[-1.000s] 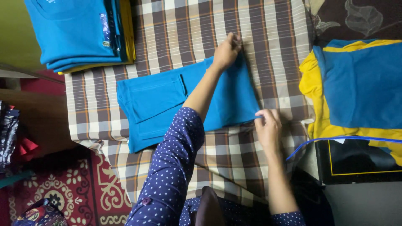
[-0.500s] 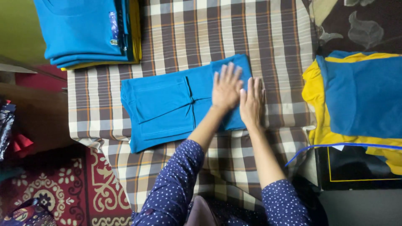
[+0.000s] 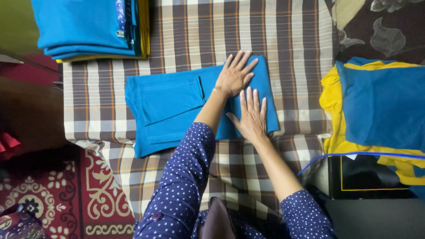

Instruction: Folding a blue t-shirt and placing it on a stack of folded shirts.

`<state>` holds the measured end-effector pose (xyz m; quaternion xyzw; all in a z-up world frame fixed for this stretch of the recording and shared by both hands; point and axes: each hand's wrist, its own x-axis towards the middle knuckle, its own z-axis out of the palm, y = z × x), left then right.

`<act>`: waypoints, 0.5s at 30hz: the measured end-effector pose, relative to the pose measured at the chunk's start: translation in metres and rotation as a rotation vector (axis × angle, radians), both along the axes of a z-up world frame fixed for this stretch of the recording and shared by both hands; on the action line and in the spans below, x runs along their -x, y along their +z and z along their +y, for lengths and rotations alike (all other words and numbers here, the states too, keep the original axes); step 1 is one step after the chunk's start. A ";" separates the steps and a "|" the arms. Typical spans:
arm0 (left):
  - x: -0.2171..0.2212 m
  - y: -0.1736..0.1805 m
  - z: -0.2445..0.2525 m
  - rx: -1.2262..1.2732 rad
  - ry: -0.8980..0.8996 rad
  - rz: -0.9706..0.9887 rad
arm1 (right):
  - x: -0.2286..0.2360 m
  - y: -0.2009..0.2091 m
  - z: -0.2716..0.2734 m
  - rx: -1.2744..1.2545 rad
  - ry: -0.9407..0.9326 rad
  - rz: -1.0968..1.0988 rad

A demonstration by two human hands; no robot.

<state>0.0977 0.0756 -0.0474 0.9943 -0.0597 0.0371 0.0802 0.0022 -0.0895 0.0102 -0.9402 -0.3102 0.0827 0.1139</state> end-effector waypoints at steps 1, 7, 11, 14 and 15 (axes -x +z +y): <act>0.000 0.000 -0.002 0.010 0.050 0.011 | 0.003 0.001 -0.001 0.008 -0.009 0.001; 0.030 0.021 -0.014 0.151 0.245 -0.014 | -0.022 -0.034 -0.009 -0.165 -0.241 -0.128; 0.100 0.042 -0.034 0.213 0.224 -0.030 | -0.073 -0.060 -0.008 -0.284 -0.179 -0.156; 0.139 0.037 -0.044 0.259 0.146 0.053 | -0.113 -0.049 0.011 -0.249 0.004 -0.173; 0.149 0.041 -0.041 0.256 0.157 0.050 | -0.113 -0.050 0.020 -0.254 0.014 -0.172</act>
